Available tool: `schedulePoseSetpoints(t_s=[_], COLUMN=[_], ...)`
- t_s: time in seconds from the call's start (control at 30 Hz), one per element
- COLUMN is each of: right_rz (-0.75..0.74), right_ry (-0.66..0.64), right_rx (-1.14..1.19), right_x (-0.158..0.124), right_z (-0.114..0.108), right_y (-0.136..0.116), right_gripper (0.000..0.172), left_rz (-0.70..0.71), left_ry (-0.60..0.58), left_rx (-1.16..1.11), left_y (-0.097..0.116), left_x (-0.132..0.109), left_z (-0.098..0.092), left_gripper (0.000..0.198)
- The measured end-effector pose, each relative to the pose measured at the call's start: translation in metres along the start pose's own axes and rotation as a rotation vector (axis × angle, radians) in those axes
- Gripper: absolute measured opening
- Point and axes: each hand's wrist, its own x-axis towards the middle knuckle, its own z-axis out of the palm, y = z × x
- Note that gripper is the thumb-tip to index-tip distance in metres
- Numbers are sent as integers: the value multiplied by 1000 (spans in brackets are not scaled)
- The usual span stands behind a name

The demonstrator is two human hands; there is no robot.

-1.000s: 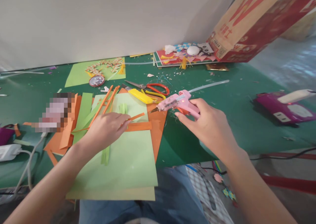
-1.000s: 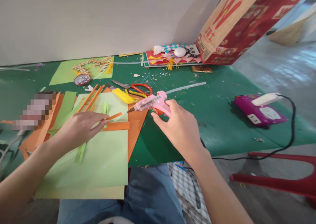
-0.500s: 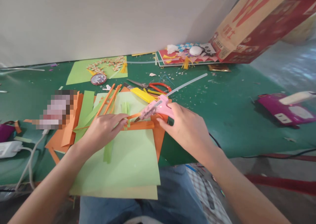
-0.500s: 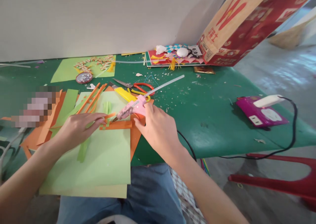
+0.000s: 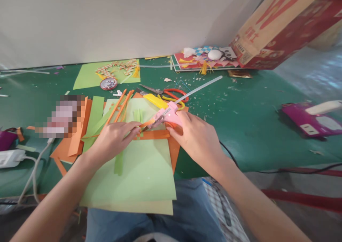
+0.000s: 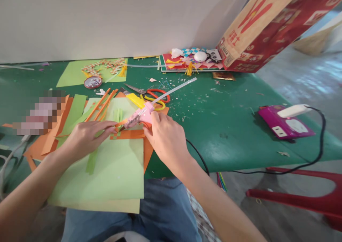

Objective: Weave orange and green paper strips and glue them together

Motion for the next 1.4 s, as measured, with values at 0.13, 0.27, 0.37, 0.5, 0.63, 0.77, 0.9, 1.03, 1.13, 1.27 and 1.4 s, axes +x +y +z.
schedulePoseSetpoints(t_s=[0.13, 0.27, 0.37, 0.5, 0.63, 0.77, 0.9, 1.03, 1.13, 1.27, 1.4], right_rz=[-10, -16, -27, -33, -34, -32, -31, -34, -39, -40, -10], right_ry=[-21, -17, 1, 2, -6, -8, -7, 5, 17, 25, 28], right_rx=[-1, -3, -7, -20, -19, -24, -25, -22, -15, -12, 2], right_x=[0, 0, -1, -1, -1, -2, -2, -2, -3, -3, -3], right_z=[-3, -4, -3, -3, -4, -3, -3, -3, -2, 1, 3], right_y=[-1, 0, 1, 1, 1, 1, 1, 1, 2, 3, 2], right_gripper=[16, 17, 17, 19, 24, 25, 25, 22, 22, 24, 25], left_rz=[-25, -22, -16, -28, -29, 5, 38, 55, 82, 88, 91], left_ry=[-18, -8, -6, -19, -17, 21, 45, 70, 60, 40, 37], left_rx=[-19, -14, -11, -8, -1, -3, -1, -18, -17, -22, -19], left_y=[1, 2, 2, 2, 3, 3, 3, 4, 5, 5, 5], left_x=[1, 1, 1, 1, 2, 2, 1, 2, 3, 4, 4], left_z=[-1, -1, -1, -2, -2, -2, -1, 2, 3, 2, 2], left_gripper=[33, 33, 32, 34, 35, 30, 27, 24, 25, 25, 25])
